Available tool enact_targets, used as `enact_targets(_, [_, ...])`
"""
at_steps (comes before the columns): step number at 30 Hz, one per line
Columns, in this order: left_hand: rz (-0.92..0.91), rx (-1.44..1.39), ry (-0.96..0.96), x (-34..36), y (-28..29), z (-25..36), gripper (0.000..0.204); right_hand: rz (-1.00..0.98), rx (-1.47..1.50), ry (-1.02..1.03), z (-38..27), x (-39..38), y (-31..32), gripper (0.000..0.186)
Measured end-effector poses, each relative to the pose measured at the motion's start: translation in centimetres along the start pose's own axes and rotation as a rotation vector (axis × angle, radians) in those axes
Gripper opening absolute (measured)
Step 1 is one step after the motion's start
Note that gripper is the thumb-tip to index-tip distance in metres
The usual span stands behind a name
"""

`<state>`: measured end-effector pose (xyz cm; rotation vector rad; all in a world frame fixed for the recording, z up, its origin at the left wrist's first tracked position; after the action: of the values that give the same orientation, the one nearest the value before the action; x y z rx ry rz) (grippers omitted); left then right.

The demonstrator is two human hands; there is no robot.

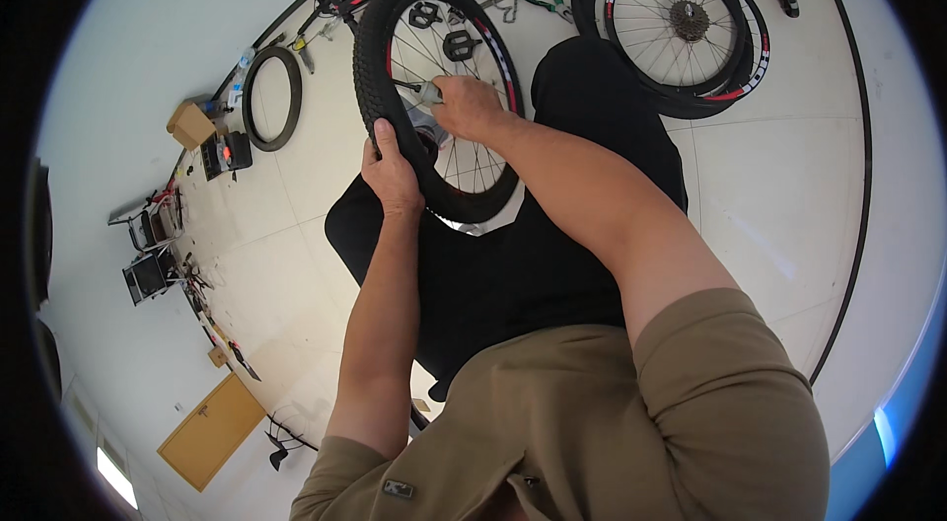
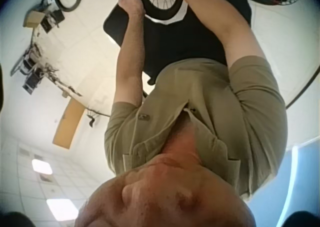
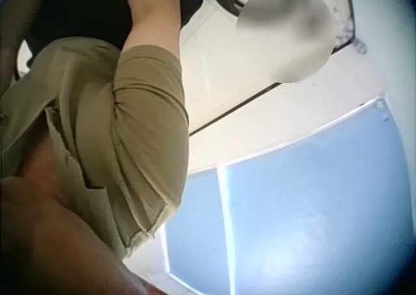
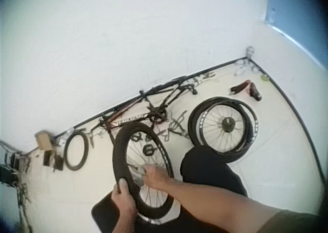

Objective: The person installs a bicycle tire onto a wheel rim using tire levers. They work around the circumference of the wheel, prying the tire bead over the rim edge and seating it into place.

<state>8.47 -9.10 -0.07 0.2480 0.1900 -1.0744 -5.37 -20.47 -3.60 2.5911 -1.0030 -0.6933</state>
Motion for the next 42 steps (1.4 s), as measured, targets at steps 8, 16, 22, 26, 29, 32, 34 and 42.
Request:
enact_targets(8, [-0.176,-0.216,0.039,0.6,0.6,-2.4,0.026,-0.018,-0.046,0.031,-0.3,0.2,-1.1,0.026])
enact_targets(16, [-0.116,0.063,0.017,0.9,-0.2,3.5,0.041,-0.119,-0.089,0.056,-1.1,-0.8,-1.5,0.023])
enact_targets(22, [0.104,-0.056,0.136,4.1,1.6,3.5,0.063,-0.198,-0.134,0.088,-1.0,-1.2,-3.8,0.02])
enact_targets(26, [0.216,0.009,0.132,3.0,2.8,1.8,0.059,-0.261,-0.181,0.108,-1.4,-1.7,-4.2,0.02])
enact_targets(29, [0.233,-0.004,0.102,2.2,2.6,1.5,0.058,-0.296,-0.18,0.112,-0.7,-1.3,-4.9,0.019])
enact_targets(32, [0.23,0.017,0.089,1.6,3.3,1.1,0.059,-0.31,-0.162,0.124,-0.4,-1.5,-5.7,0.021])
enact_targets(34, [0.229,0.033,0.055,1.4,3.7,0.7,0.059,-0.336,-0.154,0.138,-0.3,-1.4,-6.0,0.023])
enact_targets(42, [0.209,-0.007,0.084,0.7,4.3,-0.5,0.06,-0.353,-0.129,0.1,0.3,-1.6,-7.3,0.023])
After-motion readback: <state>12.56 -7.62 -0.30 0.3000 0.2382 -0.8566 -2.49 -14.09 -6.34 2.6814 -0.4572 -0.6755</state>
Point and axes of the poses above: each hand's wrist, its own x-axis towards the middle knuckle, its own y-axis out of the back of the hand, z = x × y, the point moved 8 cm from there along x, towards the middle knuckle, and after that the axes turned 15 degrees about -z, right-handed, at the moved point
